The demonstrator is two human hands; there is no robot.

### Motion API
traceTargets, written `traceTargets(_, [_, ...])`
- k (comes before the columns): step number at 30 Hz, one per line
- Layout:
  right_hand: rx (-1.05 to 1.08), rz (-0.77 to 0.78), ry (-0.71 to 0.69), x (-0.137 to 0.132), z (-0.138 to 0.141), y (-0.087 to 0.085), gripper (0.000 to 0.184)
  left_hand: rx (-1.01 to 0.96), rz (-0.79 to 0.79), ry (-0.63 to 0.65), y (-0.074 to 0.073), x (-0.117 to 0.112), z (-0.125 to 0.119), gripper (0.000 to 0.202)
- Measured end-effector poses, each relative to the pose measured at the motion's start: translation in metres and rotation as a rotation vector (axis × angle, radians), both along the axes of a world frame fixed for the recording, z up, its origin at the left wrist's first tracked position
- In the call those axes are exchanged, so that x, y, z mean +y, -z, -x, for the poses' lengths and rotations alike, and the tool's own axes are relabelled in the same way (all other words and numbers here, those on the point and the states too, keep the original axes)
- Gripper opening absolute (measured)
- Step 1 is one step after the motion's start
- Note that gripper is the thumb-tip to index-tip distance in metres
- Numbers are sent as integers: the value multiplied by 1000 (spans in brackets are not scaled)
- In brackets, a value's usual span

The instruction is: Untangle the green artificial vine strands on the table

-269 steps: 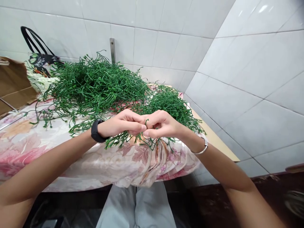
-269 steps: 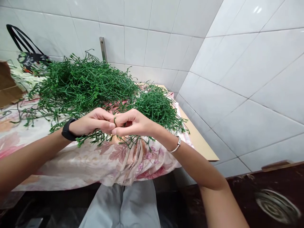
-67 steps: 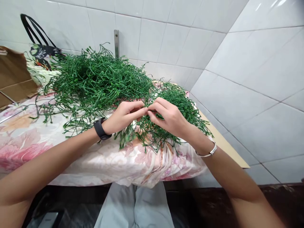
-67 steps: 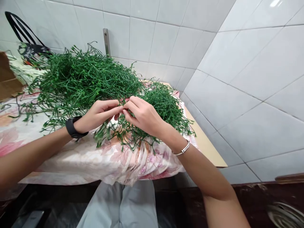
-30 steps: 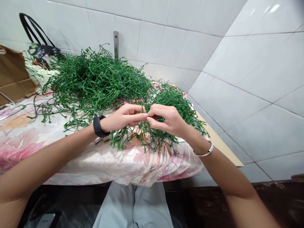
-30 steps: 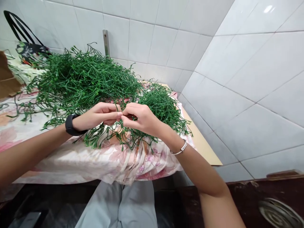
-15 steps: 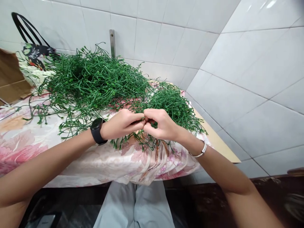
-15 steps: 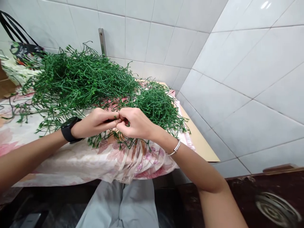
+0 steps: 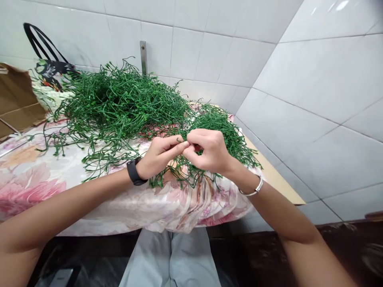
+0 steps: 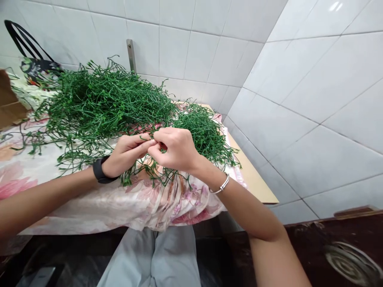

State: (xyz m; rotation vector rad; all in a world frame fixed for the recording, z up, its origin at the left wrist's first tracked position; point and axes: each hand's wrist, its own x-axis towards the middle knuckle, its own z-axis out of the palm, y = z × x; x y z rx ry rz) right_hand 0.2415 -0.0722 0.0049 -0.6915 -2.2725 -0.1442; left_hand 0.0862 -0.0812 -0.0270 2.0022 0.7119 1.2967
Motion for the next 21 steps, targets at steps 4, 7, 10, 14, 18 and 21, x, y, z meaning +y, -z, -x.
traceTargets(4, [104, 161, -243, 3, -5, -8, 20, -211, 309, 219, -8, -6, -3, 30])
traceTargets(7, [211, 513, -454, 1, -5, -9, 20, -193, 414, 334, -17, -11, -1, 34])
traceTargets(10, [369, 850, -619, -4, 2, -6, 19, -201, 496, 403, -21, -17, -1, 34])
traceTargets(14, [534, 1137, -697, -7, 9, -2, 20, -176, 482, 409, -26, -19, 3, 35])
traceTargets(18, [613, 1040, -699, -3, -1, -12, 31, -382, 380, 304, -42, -10, 22, 38])
traceTargets(21, [597, 784, -591, 2, -16, -27, 30, -463, 248, 257, -55, 1, 36, 34])
